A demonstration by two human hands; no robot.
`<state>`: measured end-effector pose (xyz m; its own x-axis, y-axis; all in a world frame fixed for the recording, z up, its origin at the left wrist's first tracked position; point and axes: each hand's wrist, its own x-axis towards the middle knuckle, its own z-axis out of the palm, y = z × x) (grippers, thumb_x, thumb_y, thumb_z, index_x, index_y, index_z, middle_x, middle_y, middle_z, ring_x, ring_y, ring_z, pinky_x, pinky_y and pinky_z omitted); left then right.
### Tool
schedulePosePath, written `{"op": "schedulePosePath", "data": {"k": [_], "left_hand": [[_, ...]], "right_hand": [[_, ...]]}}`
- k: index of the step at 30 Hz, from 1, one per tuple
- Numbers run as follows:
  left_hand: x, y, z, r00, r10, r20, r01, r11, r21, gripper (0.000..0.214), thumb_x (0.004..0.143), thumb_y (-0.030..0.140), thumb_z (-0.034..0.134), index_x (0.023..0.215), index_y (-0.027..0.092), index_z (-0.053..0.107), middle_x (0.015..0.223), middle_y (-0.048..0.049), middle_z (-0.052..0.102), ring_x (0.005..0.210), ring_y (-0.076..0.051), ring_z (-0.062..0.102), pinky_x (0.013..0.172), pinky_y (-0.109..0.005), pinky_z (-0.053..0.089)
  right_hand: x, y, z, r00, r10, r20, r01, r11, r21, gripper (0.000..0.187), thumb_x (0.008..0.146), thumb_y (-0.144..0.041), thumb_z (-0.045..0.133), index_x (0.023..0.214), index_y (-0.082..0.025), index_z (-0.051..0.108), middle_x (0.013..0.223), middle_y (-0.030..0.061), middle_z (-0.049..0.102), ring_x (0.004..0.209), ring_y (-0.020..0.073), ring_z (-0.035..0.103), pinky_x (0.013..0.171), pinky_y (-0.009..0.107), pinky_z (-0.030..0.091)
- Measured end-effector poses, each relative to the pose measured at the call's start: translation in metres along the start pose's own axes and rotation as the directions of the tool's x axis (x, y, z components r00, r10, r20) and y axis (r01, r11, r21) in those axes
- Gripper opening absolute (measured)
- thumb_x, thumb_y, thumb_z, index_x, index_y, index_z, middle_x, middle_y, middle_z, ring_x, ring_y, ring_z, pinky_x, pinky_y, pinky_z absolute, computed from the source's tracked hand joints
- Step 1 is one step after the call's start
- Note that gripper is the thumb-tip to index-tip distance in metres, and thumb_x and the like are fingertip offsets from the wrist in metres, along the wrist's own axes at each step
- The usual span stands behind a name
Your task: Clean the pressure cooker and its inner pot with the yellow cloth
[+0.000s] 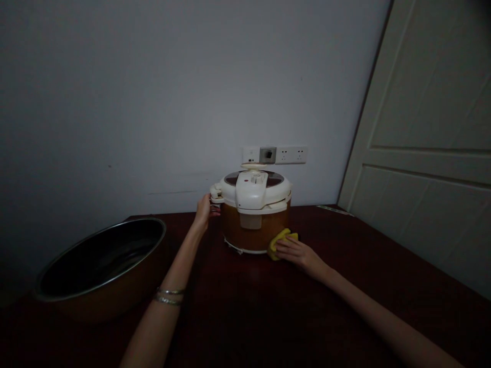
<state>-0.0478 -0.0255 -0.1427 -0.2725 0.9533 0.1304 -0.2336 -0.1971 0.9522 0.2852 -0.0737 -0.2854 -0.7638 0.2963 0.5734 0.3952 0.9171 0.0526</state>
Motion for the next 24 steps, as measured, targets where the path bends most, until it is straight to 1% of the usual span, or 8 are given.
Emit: {"op": "schedulePosePath", "data": {"k": [2, 3, 5, 7, 12, 15, 18, 24], "left_hand": [[0.002, -0.002, 0.000, 1.000, 0.015, -0.013, -0.014, 0.999, 0.041, 0.017, 0.082, 0.026, 0.042, 0.079, 0.016, 0.055, 0.059, 0.0000, 0.056, 0.039, -0.010, 0.050, 0.039, -0.020, 0.043], [0.003, -0.003, 0.000, 1.000, 0.022, -0.016, -0.021, 0.998, 0.056, 0.017, 0.082, 0.026, 0.042, 0.080, 0.016, 0.055, 0.059, 0.0001, 0.057, 0.039, -0.010, 0.050, 0.039, -0.020, 0.043], [0.004, -0.004, 0.000, 0.999, 0.037, -0.019, -0.035, 0.996, 0.082, 0.018, 0.082, 0.027, 0.040, 0.080, 0.017, 0.055, 0.058, 0.0008, 0.056, 0.039, -0.009, 0.049, 0.039, -0.020, 0.043], [0.005, -0.004, 0.000, 0.998, 0.058, -0.023, -0.055, 0.992, 0.112, 0.018, 0.083, 0.027, 0.040, 0.076, 0.017, 0.054, 0.055, 0.0018, 0.053, 0.037, -0.009, 0.047, 0.038, -0.019, 0.042], [0.004, -0.003, 0.001, 0.992, 0.124, -0.018, -0.118, 0.974, 0.193, 0.021, 0.084, 0.025, 0.036, 0.069, 0.018, 0.049, 0.048, 0.0037, 0.047, 0.033, -0.009, 0.042, 0.034, -0.018, 0.038], [0.005, -0.003, 0.001, 0.990, 0.143, 0.008, -0.142, 0.967, 0.213, 0.023, 0.085, 0.026, 0.035, 0.067, 0.018, 0.048, 0.046, 0.0043, 0.045, 0.032, -0.009, 0.041, 0.033, -0.019, 0.037], [0.006, -0.006, 0.002, 0.987, 0.151, 0.048, -0.158, 0.966, 0.204, 0.024, 0.085, 0.029, 0.035, 0.068, 0.018, 0.048, 0.046, 0.0045, 0.045, 0.031, -0.009, 0.040, 0.033, -0.019, 0.036], [0.007, -0.013, 0.006, 0.978, 0.190, 0.088, -0.201, 0.971, 0.128, 0.023, 0.083, 0.032, 0.033, 0.067, 0.020, 0.044, 0.045, 0.0061, 0.040, 0.030, -0.007, 0.034, 0.032, -0.019, 0.032]], "right_hand": [[-0.009, 0.002, 0.004, 0.953, 0.245, -0.176, -0.222, 0.965, 0.142, 0.033, 0.090, -0.018, 0.045, 0.117, -0.026, 0.063, 0.123, 0.0040, 0.062, 0.124, 0.0190, 0.049, 0.106, 0.042, 0.038], [-0.010, 0.004, 0.006, 0.869, 0.418, -0.266, -0.356, 0.900, 0.253, 0.029, 0.087, -0.022, 0.050, 0.110, -0.025, 0.067, 0.120, 0.0049, 0.064, 0.120, 0.0215, 0.052, 0.104, 0.043, 0.040], [-0.006, 0.010, 0.011, 0.596, 0.718, -0.360, -0.551, 0.692, 0.467, 0.028, 0.079, -0.032, 0.059, 0.102, -0.022, 0.070, 0.114, 0.0075, 0.067, 0.111, 0.0268, 0.059, 0.100, 0.046, 0.042], [0.004, 0.020, 0.017, 0.364, 0.856, -0.366, -0.625, 0.516, 0.586, 0.036, 0.073, -0.039, 0.063, 0.102, -0.019, 0.069, 0.108, 0.0101, 0.068, 0.101, 0.0297, 0.062, 0.095, 0.049, 0.043], [0.035, 0.062, 0.033, 0.148, 0.963, -0.227, -0.625, 0.269, 0.733, 0.034, 0.081, -0.045, 0.055, 0.094, -0.015, 0.066, 0.092, 0.0089, 0.070, 0.087, 0.0259, 0.064, 0.079, 0.040, 0.051], [0.047, 0.080, 0.035, 0.093, 0.992, -0.083, -0.570, 0.121, 0.813, 0.030, 0.089, -0.040, 0.053, 0.100, -0.013, 0.062, 0.095, 0.0057, 0.065, 0.081, 0.0178, 0.063, 0.072, 0.035, 0.052], [0.050, 0.080, 0.031, 0.087, 0.996, 0.019, -0.517, 0.029, 0.855, 0.029, 0.090, -0.038, 0.052, 0.101, -0.012, 0.060, 0.092, 0.0044, 0.064, 0.075, 0.0141, 0.062, 0.068, 0.032, 0.052], [0.045, 0.023, 0.034, 0.203, 0.979, 0.022, -0.445, 0.072, 0.893, 0.038, 0.085, -0.048, 0.042, 0.084, -0.017, 0.063, 0.068, 0.0038, 0.067, 0.059, 0.0196, 0.063, 0.053, 0.030, 0.049]]}}
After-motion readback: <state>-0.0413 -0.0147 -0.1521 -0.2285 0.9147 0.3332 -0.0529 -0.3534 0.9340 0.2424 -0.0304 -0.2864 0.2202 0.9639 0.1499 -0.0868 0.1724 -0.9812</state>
